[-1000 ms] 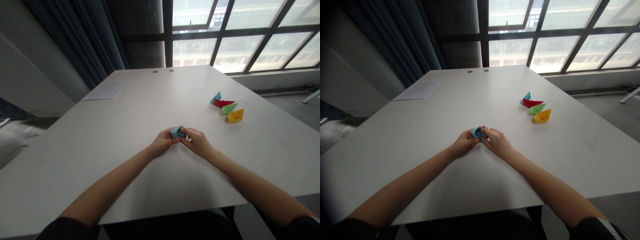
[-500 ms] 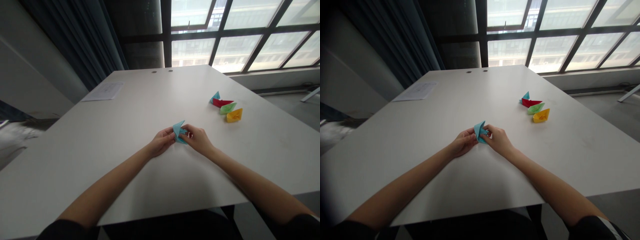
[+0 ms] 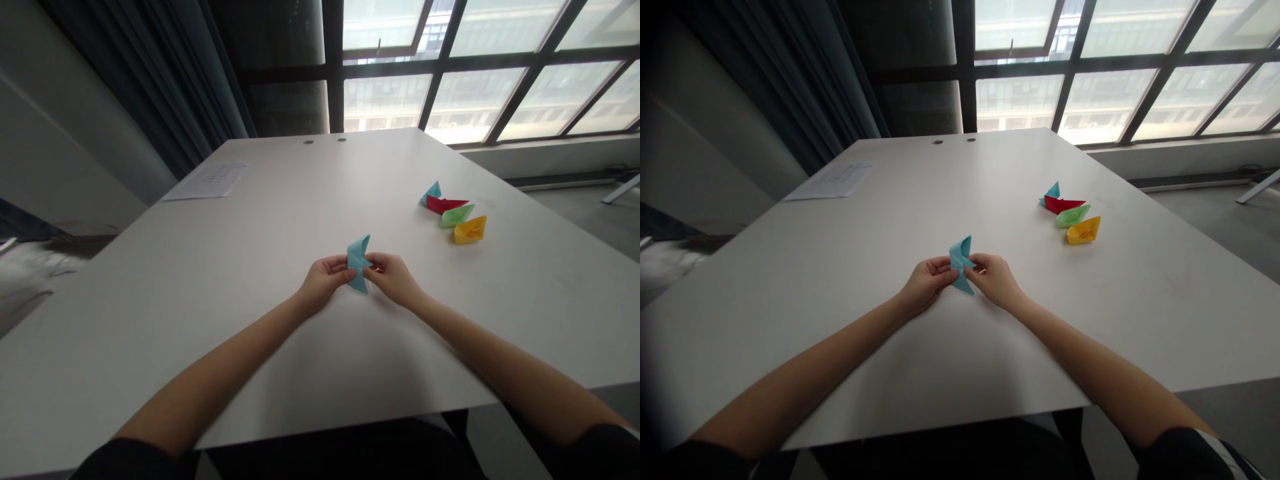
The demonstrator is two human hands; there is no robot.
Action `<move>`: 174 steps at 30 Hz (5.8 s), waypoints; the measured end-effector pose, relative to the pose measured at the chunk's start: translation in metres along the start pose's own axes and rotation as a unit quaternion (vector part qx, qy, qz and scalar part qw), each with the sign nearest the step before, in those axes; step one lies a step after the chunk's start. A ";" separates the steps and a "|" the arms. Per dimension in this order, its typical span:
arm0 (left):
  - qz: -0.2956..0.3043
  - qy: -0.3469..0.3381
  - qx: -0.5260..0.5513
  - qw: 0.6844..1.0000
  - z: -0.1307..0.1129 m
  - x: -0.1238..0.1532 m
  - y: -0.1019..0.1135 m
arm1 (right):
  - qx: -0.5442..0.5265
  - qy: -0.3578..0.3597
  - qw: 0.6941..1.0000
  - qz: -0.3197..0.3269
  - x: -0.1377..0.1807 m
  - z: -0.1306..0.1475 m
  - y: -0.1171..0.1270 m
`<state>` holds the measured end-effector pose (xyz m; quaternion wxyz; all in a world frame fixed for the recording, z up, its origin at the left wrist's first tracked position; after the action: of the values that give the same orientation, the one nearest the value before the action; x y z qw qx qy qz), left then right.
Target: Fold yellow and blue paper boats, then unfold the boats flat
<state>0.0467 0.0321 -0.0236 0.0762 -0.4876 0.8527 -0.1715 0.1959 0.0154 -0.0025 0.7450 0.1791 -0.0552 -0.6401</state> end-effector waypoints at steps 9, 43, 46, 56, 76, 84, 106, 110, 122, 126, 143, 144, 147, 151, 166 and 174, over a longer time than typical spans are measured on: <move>-0.013 0.009 0.056 0.998 0.001 0.000 0.002 | 0.085 0.035 0.996 0.017 0.005 0.008 0.002; -0.017 -0.006 -0.380 0.925 -0.021 0.004 0.004 | 0.012 -0.033 0.999 -0.025 -0.003 -0.008 0.004; -0.007 0.026 -0.358 0.933 -0.025 0.002 0.009 | -0.001 -0.037 0.999 -0.032 -0.004 -0.010 0.008; 0.052 0.057 -0.287 0.955 -0.030 -0.003 0.023 | -0.227 -0.116 0.967 0.012 -0.006 -0.015 0.006; -0.026 -0.126 -0.501 0.856 -0.047 0.003 0.009 | -0.076 0.063 0.992 -0.081 -0.004 -0.007 0.011; -0.025 -0.117 -0.498 0.859 -0.048 0.004 0.005 | -0.100 0.043 0.992 -0.068 -0.005 -0.007 0.009; -0.121 -0.035 -0.083 0.989 -0.020 -0.004 0.008 | -0.131 -0.066 0.989 0.020 0.001 -0.005 -0.016; -0.066 0.014 -0.151 0.986 -0.024 -0.002 0.011 | 0.000 -0.010 1.000 -0.026 -0.001 -0.001 0.003; -0.060 -0.081 -0.339 0.935 -0.034 0.000 0.024 | 0.202 0.083 0.976 -0.012 0.000 0.009 0.019; -0.043 -0.072 -0.313 0.946 -0.035 0.000 0.024 | 0.202 0.075 0.976 -0.014 -0.001 0.009 0.023; -0.012 -0.074 -0.339 0.938 -0.034 -0.003 0.032 | 0.173 0.112 0.978 0.024 -0.006 -0.005 0.026; -0.015 -0.069 -0.350 0.934 -0.034 -0.003 0.032 | 0.167 0.116 0.979 0.024 -0.006 -0.006 0.025; -0.007 -0.055 -0.415 0.908 -0.034 0.000 0.029 | 0.163 0.126 0.978 0.031 -0.006 -0.006 0.023; 0.003 -0.049 -0.509 0.860 -0.038 0.002 0.024 | 0.149 0.109 0.981 0.054 -0.007 -0.005 0.020; 0.006 -0.062 -0.695 0.716 -0.052 0.017 0.019 | 0.285 0.147 0.942 0.097 -0.010 0.013 0.010; -0.019 -0.044 -0.708 0.705 -0.055 0.016 0.023 | 0.360 0.197 0.893 0.183 -0.027 0.028 -0.012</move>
<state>0.0029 0.0410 0.0198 -0.2575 -0.4214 0.7096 0.5026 0.1710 0.0344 0.0234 0.7292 0.5444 -0.1657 -0.3800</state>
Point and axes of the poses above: each hand's wrist, its own x-axis away from the middle knuckle, its own y-axis out of the back of the hand, z = x × y, the point moved 2 cm from there along -x, towards the middle knuckle, and after that the axes turned 5 degrees about -x, right-handed, at the moved point
